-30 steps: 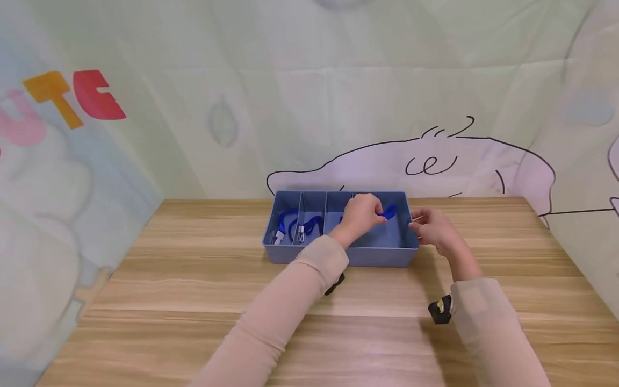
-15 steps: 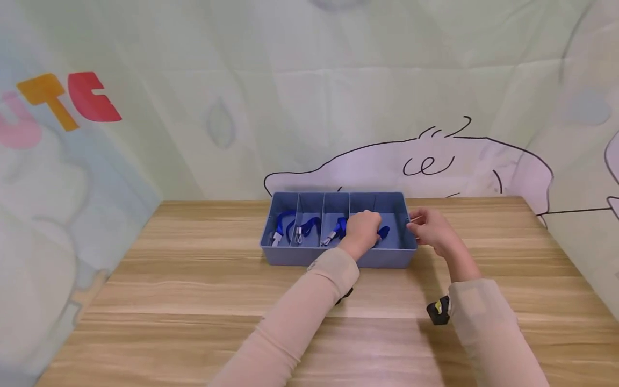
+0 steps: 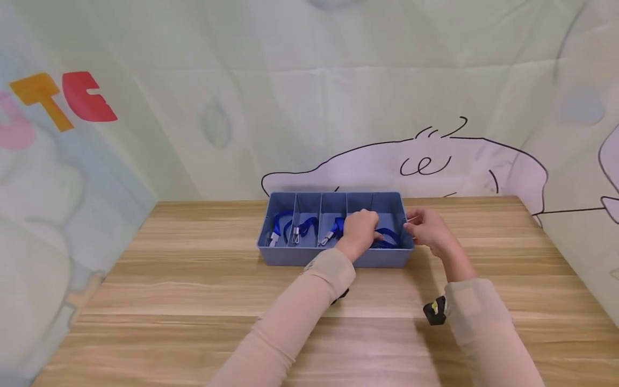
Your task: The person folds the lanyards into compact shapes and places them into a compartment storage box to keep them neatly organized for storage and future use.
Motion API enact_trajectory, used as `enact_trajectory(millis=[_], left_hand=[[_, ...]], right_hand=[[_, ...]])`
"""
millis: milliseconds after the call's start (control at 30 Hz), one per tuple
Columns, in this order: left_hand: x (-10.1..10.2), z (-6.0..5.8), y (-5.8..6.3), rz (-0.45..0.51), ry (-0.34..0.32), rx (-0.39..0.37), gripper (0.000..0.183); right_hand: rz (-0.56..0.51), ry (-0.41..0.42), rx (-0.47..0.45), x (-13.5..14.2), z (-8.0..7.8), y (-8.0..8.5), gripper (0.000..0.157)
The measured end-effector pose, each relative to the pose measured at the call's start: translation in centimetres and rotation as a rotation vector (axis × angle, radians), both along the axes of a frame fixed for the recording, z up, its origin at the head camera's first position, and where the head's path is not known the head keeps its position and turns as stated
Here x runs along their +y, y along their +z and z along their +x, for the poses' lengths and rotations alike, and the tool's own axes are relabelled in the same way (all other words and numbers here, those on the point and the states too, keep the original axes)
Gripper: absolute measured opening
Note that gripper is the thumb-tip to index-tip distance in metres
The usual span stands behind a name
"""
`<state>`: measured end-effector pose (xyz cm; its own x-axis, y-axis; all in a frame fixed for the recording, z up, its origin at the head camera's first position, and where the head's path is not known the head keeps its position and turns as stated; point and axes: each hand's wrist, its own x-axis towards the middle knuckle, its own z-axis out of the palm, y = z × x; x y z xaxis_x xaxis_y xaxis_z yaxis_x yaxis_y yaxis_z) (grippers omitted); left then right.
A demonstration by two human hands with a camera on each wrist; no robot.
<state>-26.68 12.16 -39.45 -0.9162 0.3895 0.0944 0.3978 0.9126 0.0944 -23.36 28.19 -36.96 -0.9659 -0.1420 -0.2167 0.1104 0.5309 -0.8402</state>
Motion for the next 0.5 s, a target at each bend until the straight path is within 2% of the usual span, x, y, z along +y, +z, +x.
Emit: enact_trajectory(millis=[100,267,367,500], left_hand=[[-0.3,0.1,0.2,0.094,-0.018,0.012,0.022],[-1.8,0.7,1.9,0.277,-0.069,-0.012,0.026],[-4.0,1.2,3.4,0.304,-0.107,0.020,0.029],[-8.7,1.9,5.2,0.301,-0.140,0.089,0.029]], right_hand=[[-0.001,-0.002,-0.005,0.1,0.1,0.0,0.038],[-0.006,-0.027,-0.002,0.0,0.1,-0.3,0.040],[-0.012,-0.048,0.024,-0.2,0.1,-0.8,0.040],[-0.011,-0.034,0.074,0.6,0.6,-1.7,0.047]])
